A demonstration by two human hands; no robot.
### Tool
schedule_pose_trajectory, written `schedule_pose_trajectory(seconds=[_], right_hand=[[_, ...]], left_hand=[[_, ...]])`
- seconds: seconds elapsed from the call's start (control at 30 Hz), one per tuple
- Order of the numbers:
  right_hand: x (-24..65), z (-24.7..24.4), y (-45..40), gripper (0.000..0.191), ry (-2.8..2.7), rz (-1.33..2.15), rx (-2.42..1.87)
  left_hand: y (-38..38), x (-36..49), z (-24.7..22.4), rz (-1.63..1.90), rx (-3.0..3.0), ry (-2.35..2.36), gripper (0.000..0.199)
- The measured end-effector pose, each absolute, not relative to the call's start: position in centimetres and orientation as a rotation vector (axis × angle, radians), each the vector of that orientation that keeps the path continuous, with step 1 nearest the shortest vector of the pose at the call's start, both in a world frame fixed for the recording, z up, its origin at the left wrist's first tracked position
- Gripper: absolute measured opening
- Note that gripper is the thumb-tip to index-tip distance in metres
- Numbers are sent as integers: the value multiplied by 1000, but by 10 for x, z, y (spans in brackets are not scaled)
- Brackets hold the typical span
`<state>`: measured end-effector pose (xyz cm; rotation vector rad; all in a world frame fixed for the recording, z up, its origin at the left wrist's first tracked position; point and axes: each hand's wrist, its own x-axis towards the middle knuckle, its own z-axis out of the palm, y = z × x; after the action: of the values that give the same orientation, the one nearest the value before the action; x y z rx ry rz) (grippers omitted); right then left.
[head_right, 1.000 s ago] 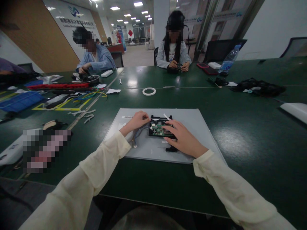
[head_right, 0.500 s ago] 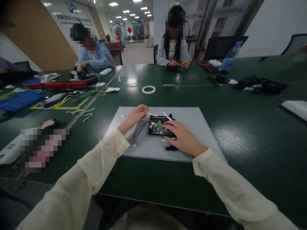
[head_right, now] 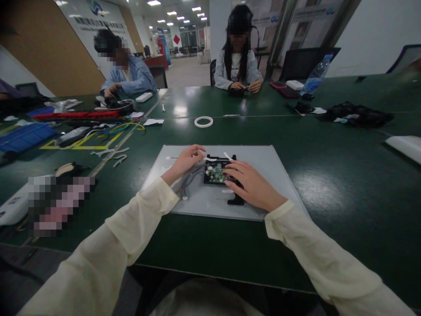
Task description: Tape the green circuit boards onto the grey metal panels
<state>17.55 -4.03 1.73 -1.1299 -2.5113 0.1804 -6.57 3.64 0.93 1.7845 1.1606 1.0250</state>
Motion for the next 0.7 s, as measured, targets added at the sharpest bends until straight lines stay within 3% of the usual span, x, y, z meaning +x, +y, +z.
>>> schedule_pose_trajectory(seconds=[0.33,0.7], right_hand=[[147,24,-20,63,-2581,241,-1181],[138,14,-20,66,-2629,221,-1214]], left_hand=[[41,-65,2,993,1901,1113,18],[34,-66,-2,805,2317,1351,24]])
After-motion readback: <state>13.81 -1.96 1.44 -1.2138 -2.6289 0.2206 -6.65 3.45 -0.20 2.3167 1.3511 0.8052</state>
